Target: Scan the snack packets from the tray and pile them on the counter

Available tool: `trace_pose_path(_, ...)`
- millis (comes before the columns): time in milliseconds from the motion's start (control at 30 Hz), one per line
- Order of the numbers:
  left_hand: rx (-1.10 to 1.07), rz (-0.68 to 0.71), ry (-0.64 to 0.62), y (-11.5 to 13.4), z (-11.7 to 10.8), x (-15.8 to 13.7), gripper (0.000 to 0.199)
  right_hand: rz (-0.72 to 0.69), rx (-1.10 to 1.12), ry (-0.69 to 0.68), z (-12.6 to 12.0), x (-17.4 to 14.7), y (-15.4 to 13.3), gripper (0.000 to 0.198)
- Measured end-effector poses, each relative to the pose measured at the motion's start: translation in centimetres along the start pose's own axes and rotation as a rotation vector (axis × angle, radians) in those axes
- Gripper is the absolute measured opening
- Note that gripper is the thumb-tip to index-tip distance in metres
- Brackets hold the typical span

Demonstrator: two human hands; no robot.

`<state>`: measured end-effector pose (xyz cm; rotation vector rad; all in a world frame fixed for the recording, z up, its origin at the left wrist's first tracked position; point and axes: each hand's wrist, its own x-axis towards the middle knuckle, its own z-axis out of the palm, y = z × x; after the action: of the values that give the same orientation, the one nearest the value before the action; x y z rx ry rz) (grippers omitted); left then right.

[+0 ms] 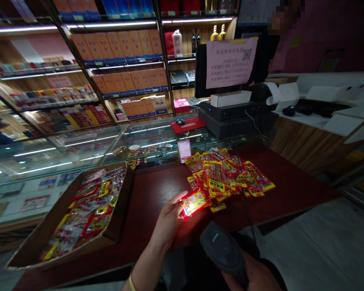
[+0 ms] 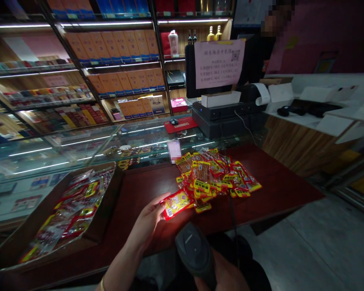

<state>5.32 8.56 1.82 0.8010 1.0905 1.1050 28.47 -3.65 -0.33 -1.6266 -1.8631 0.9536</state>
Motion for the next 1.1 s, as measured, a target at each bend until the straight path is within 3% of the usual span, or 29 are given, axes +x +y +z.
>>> trace_pose_path(233, 0.043, -0.011, 0.002, 2.0, 2.2, -1.1, 0.055, -0.015, 0.024, -0.007, -1.2, 0.4, -0.8, 0.045)
trace_pose_path(400, 0.109, 0.008, 0.000, 2.1, 2.4, -1.4, 0.049, -0.032, 0.051, 0.035, -1.4, 0.5, -1.2, 0.044)
trace_pose_path(667, 0.128, 0.058, -0.065, 1.4, 2.1, -1.0, 0.041, 0.037, 0.024, -0.055, -1.3, 0.0, -1.3, 0.045)
trace_pose_path(867, 0.198, 0.021, -0.052, 1.1, 2.4, -0.8, 0.043, 0.000, 0.050, 0.080, -1.9, -0.2, -1.1, 0.044)
trace_pose_path(1100, 0.012, -0.026, -0.113, 2.1, 3.6, -1.4, 0.045, 0.035, 0.049, 0.083, -2.0, -0.1, -1.1, 0.043)
